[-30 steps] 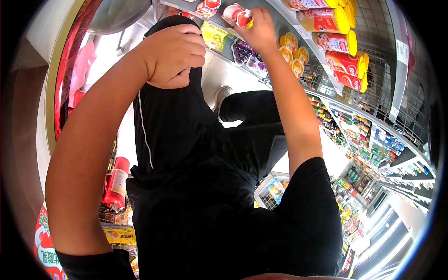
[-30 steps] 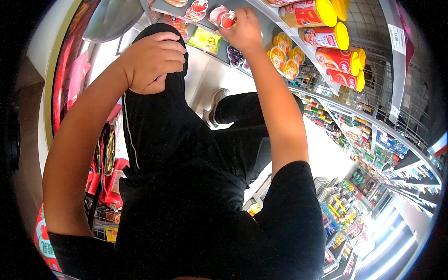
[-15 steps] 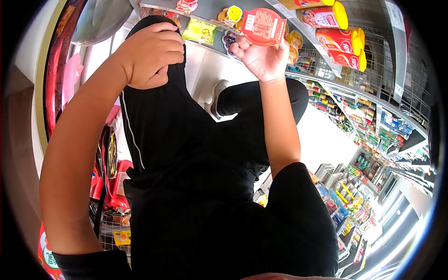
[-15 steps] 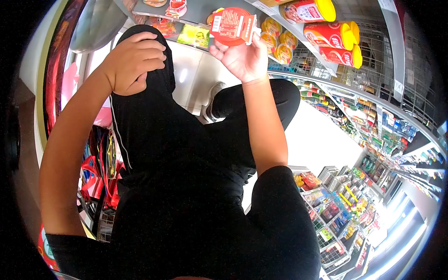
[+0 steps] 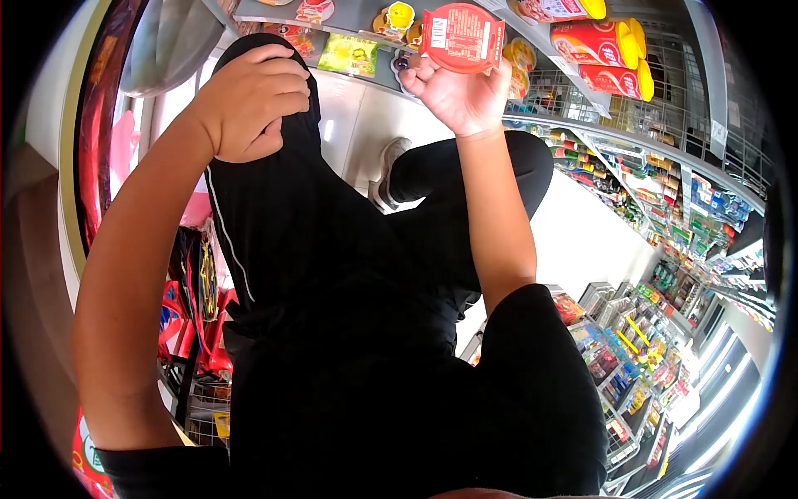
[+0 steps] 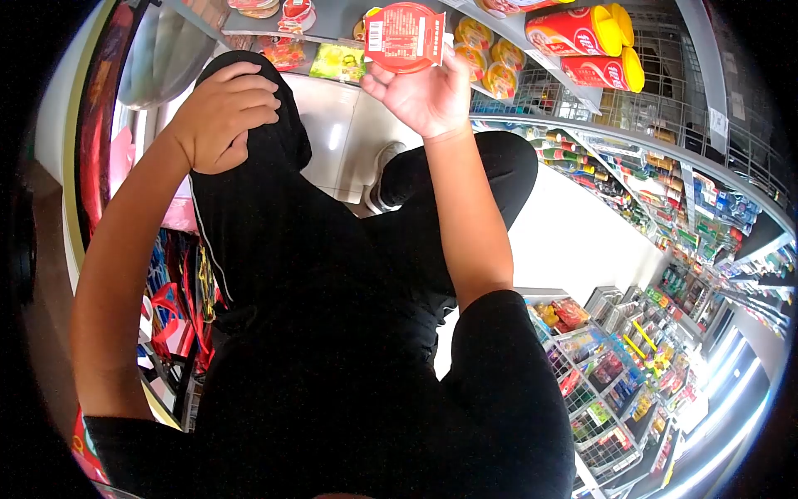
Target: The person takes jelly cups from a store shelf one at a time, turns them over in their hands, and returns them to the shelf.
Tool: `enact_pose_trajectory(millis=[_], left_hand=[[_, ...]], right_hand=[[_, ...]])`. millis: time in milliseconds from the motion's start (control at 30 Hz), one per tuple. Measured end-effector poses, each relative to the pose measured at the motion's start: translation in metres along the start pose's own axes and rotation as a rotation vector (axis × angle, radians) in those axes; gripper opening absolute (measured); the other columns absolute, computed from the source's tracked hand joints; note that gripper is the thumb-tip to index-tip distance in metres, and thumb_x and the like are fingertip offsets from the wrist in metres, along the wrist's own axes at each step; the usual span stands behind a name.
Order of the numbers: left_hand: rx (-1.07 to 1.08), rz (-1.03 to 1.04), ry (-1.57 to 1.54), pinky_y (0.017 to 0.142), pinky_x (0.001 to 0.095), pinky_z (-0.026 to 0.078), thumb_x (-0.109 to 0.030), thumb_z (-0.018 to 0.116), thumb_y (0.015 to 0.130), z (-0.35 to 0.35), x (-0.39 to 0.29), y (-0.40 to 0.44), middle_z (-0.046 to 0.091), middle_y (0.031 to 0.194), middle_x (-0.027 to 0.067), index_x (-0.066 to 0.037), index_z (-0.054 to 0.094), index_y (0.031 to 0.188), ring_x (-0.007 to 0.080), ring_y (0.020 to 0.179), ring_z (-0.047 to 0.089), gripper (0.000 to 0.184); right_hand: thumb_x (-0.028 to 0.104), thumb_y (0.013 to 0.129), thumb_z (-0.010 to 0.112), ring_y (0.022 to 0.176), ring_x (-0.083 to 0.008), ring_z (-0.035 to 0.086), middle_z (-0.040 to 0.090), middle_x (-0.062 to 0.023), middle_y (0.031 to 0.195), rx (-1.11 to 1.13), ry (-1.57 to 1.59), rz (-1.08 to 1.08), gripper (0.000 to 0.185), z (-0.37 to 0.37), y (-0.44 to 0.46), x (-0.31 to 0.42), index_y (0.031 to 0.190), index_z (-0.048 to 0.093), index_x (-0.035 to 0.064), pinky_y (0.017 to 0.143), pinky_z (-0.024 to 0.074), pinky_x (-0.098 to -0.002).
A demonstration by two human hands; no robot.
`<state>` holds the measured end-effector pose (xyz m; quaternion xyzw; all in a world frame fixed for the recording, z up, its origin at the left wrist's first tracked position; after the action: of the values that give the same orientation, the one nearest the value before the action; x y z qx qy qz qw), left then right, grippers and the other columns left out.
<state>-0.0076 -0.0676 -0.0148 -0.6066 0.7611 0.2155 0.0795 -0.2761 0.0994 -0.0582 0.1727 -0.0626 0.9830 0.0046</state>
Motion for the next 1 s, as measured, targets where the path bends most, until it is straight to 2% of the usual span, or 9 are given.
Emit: enact_pose_trajectory(millis=[67,200,267,300,400,600,700,833,1000], left_hand=[[0.001,0.0,0.002,0.113,0.0475,0.04,-0.01,0.062,0.064,0.0,0.0,0.0,0.068,0.103,0.0094,-0.005,0.068,0.095,0.0299,0.112,0.061,0.032],[0.059,-0.056,-0.012,0.118,0.0515,0.038,-0.009,0.059,0.059,0.0,0.0,0.002,0.07,0.112,0.0105,-0.005,0.07,0.099,0.0308,0.121,0.061,0.042],[0.057,-0.04,-0.025,0.117,0.052,0.039,-0.01,0.06,0.06,-0.002,0.001,0.003,0.07,0.113,0.0103,-0.005,0.069,0.101,0.0313,0.121,0.061,0.043],[0.062,-0.032,-0.025,0.116,0.0524,0.039,-0.011,0.061,0.061,-0.002,0.002,0.003,0.07,0.113,0.01,-0.005,0.069,0.101,0.0314,0.121,0.061,0.042],[0.086,-0.037,-0.009,0.115,0.0523,0.04,-0.013,0.062,0.063,-0.005,0.002,0.004,0.07,0.114,0.0097,-0.006,0.069,0.102,0.0307,0.121,0.061,0.04],[0.112,-0.039,0.01,0.115,0.0503,0.039,-0.017,0.065,0.065,-0.012,-0.005,0.008,0.07,0.115,0.0082,-0.008,0.07,0.104,0.0296,0.122,0.061,0.04],[0.112,-0.045,0.024,0.114,0.0501,0.04,-0.016,0.064,0.067,-0.014,-0.011,0.011,0.07,0.113,0.0072,-0.008,0.07,0.103,0.0288,0.121,0.062,0.037],[0.108,-0.053,0.052,0.114,0.0495,0.04,-0.017,0.064,0.068,-0.015,-0.02,0.013,0.071,0.11,0.0068,-0.008,0.071,0.101,0.0287,0.12,0.062,0.035],[0.088,-0.067,0.077,0.115,0.0495,0.04,-0.015,0.065,0.071,-0.02,-0.039,0.015,0.072,0.111,0.0065,-0.009,0.072,0.101,0.0282,0.119,0.063,0.031]], right_hand=[[0.054,0.087,0.07,0.123,-0.0333,0.062,0.06,-0.0129,0.142,0.079,0.017,0.004,0.071,-0.004,0.0,0.002,0.143,0.055,0.0129,0.105,0.0473,-0.0524],[0.047,0.09,0.071,0.122,-0.0314,0.062,0.061,-0.0122,0.141,0.06,-0.069,-0.023,0.066,0.003,0.001,0.005,0.143,0.053,0.0113,0.104,0.0486,-0.0504],[0.037,0.094,0.07,0.121,-0.0283,0.063,0.063,-0.0112,0.138,-0.186,-0.414,-0.079,0.058,-0.001,0.005,0.004,0.142,0.052,0.0088,0.103,0.0502,-0.0478],[0.025,0.097,0.069,0.119,-0.025,0.064,0.065,-0.0094,0.133,-0.238,-0.438,-0.049,0.05,0.001,0.006,0.002,0.139,0.053,0.0046,0.102,0.0513,-0.0436],[0.018,0.095,0.073,0.114,-0.0172,0.066,0.069,-0.0061,0.123,-0.39,-0.716,-0.036,0.043,0.001,0.009,-0.007,0.132,0.06,-0.0002,0.103,0.0502,-0.0355],[0.003,0.09,0.08,0.104,-0.0098,0.065,0.069,-0.0033,0.114,-0.241,-0.954,-0.076,0.051,0.011,0.01,-0.015,0.134,0.055,0.0011,0.093,0.0533,-0.0281],[0.004,0.085,0.085,0.101,-0.0079,0.062,0.066,-0.0016,0.11,-0.193,-1.1,-0.211,0.058,0.022,0.005,-0.019,0.133,0.053,0.0015,0.089,0.0528,-0.0269],[0.015,0.077,0.09,0.1,-0.0135,0.063,0.066,-0.0053,0.112,-0.228,-1.347,-0.323,0.067,0.034,-0.006,-0.017,0.132,0.055,0.0013,0.086,0.0554,-0.0304],[0.014,0.073,0.09,0.106,-0.0213,0.066,0.066,-0.0111,0.116,-0.253,-1.479,-0.52,0.068,0.069,-0.036,-0.005,0.13,0.056,0.0021,0.094,0.0529,-0.0348]])
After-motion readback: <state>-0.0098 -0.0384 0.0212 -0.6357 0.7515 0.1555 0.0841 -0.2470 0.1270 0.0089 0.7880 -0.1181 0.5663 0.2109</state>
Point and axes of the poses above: each hand's wrist, its own y-axis towards the middle knuckle, its own z-axis out of the palm, x = y × z, the point moved 2 cm from there along y, towards the middle knuckle
